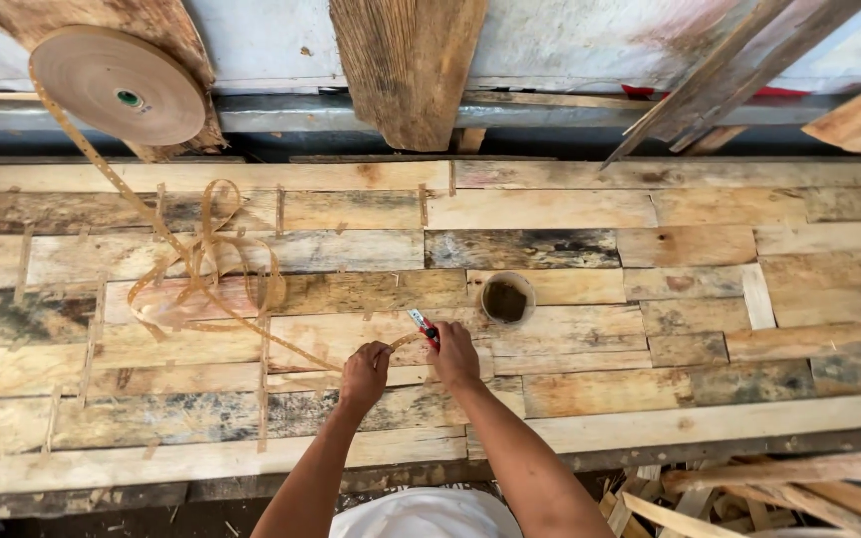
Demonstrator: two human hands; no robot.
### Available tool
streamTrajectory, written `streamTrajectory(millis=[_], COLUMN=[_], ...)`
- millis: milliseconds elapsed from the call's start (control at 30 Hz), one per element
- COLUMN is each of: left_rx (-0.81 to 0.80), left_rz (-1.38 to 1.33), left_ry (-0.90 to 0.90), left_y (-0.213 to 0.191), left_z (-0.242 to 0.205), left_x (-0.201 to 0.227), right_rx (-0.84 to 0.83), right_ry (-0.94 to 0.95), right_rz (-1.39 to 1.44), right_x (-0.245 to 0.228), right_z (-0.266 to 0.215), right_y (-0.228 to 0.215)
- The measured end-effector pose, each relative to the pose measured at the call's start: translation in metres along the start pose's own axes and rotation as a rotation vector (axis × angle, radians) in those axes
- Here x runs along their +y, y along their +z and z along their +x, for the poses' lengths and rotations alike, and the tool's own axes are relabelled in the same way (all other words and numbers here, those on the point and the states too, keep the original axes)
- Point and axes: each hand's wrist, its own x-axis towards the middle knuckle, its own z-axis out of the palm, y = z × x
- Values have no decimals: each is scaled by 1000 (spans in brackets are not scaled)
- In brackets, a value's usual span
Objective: The person is applying wood edge banding or tape to a wooden surface and cutting it to size.
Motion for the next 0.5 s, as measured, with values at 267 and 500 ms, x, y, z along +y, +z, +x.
streamTrajectory(millis=[267,500], left_rx=[31,-16], left_rz=[34,2], left_ry=[-73,-43], left_y=[0,1], left_z=[-16,-18], left_x=[16,7], right_rx=[-55,48], right_ry=[-54,-76], right_rz=[91,164], right_x=[12,31], right_z=[-15,-38], right_y=[-21,-21])
